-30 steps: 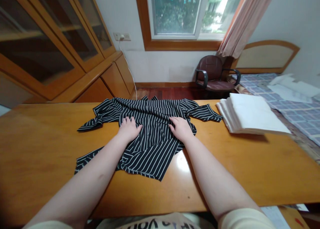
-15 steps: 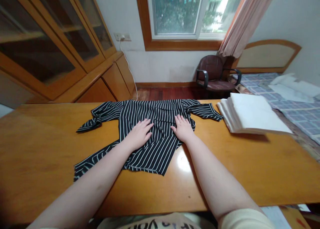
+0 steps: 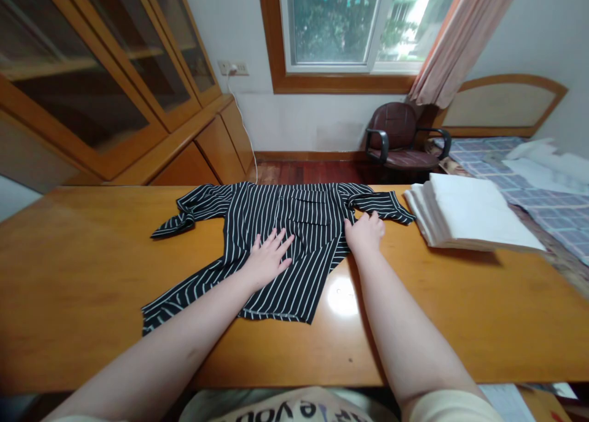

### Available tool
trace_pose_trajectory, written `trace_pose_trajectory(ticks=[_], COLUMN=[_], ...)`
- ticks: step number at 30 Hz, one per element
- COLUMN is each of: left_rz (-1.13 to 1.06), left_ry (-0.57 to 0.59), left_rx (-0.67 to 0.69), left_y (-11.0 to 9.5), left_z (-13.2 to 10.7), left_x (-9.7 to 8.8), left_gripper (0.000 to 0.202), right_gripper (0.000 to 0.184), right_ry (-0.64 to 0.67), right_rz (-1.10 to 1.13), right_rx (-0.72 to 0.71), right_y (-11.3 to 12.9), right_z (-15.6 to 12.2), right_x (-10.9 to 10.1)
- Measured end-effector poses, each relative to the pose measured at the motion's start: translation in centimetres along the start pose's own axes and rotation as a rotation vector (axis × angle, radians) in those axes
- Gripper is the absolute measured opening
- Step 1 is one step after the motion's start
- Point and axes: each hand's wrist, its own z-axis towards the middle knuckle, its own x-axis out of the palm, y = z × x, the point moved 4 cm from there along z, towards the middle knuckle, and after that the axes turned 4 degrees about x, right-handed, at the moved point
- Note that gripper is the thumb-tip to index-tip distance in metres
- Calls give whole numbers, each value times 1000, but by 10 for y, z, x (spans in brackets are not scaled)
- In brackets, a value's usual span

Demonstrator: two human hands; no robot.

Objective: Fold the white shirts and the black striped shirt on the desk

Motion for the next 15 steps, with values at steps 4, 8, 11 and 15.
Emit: trace_pose_trajectory(ticks=[4, 8, 11, 15], left_rz=[-32, -55, -57, -64], left_ry=[31, 48, 44, 22], left_rx=[-22, -18, -22, -56], left_y=[-1, -2, -2, -4], left_z=[0, 0, 0, -1], left_x=[-1, -3, -4, -3], left_gripper=[63, 64, 64, 65], right_gripper=[51, 37, 35, 59], right_ry=[79, 13, 229, 407], right_rz=[4, 105, 83, -141], right_rx=[29, -253, -439, -254], right_y=[-5, 21, 44, 51], right_z=[4, -12, -35, -59], right_x=[1, -15, -16, -8])
